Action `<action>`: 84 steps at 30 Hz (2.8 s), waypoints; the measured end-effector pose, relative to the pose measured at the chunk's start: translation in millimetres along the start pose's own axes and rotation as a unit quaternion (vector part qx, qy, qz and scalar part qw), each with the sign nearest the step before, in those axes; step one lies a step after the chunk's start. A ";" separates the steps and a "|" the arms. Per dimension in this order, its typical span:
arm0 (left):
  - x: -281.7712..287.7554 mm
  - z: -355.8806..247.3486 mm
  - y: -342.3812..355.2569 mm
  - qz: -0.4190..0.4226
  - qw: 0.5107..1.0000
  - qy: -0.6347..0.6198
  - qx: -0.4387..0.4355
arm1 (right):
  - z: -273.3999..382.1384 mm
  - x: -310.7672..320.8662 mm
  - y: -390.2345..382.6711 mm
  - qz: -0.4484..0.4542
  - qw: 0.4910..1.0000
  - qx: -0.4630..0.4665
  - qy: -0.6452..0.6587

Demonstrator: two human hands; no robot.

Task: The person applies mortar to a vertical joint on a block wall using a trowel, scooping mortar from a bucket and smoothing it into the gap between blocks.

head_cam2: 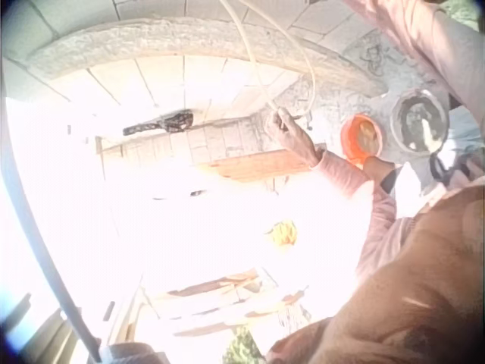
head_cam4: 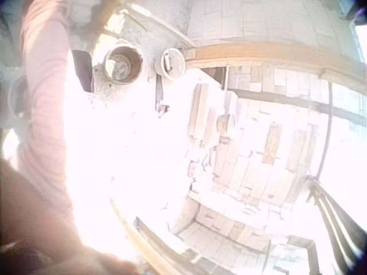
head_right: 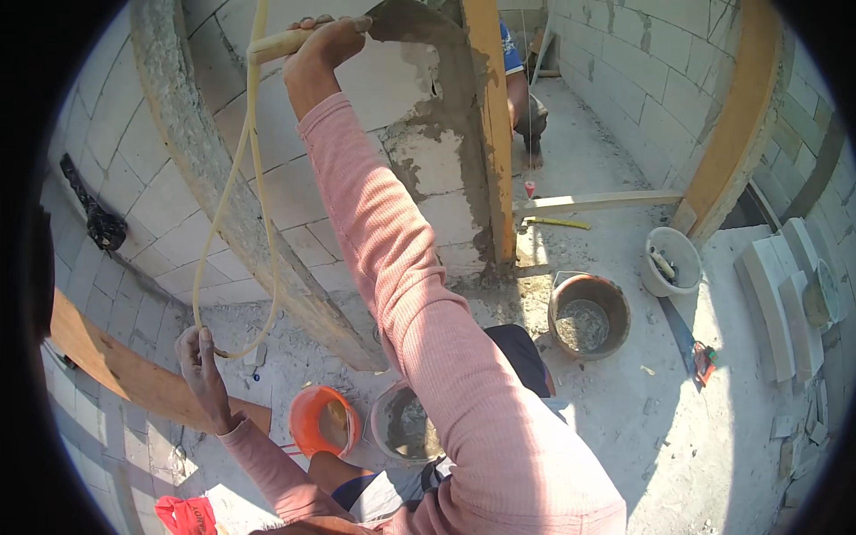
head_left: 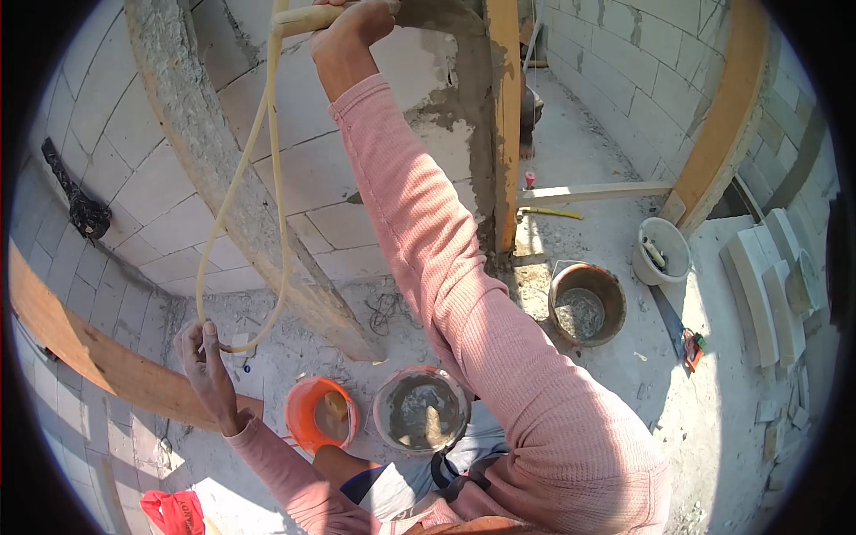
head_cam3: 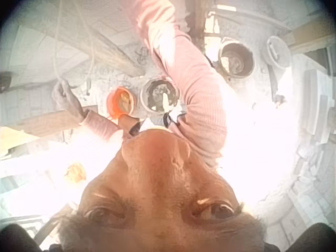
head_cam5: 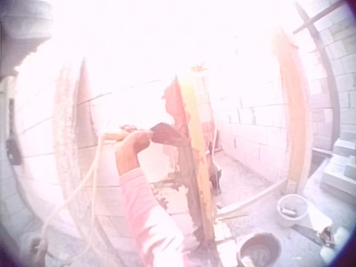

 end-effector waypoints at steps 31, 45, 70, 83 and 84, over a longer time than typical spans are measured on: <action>3.1 0.2 19.9 -0.040 0.997 -0.061 -0.011 | 40.2 -27.9 3.6 0.142 0.724 -0.055 -0.673; -43.0 -11.6 34.0 0.000 0.994 -0.111 -0.018 | 167.7 -17.2 10.5 0.087 0.453 0.049 -0.886; -51.8 12.3 29.4 0.016 0.995 -0.103 -0.001 | 385.0 73.8 -34.6 0.052 0.183 -0.201 -0.961; -147.9 19.5 54.2 0.166 0.976 -0.141 -0.017 | 399.2 284.3 -185.3 0.168 -0.061 -0.488 -0.854; -154.6 25.2 50.4 0.167 0.976 -0.138 -0.005 | 384.6 294.9 -205.4 0.170 -0.063 -0.498 -0.848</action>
Point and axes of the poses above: each hand's wrist, its own y-axis towards the middle knuckle, its own x-axis out of the back of the hand, z = x × y, the point moved 6 cm from there along y, towards the middle knuckle, and after that the axes turned 6 degrees about z, right-handed, at the moved point
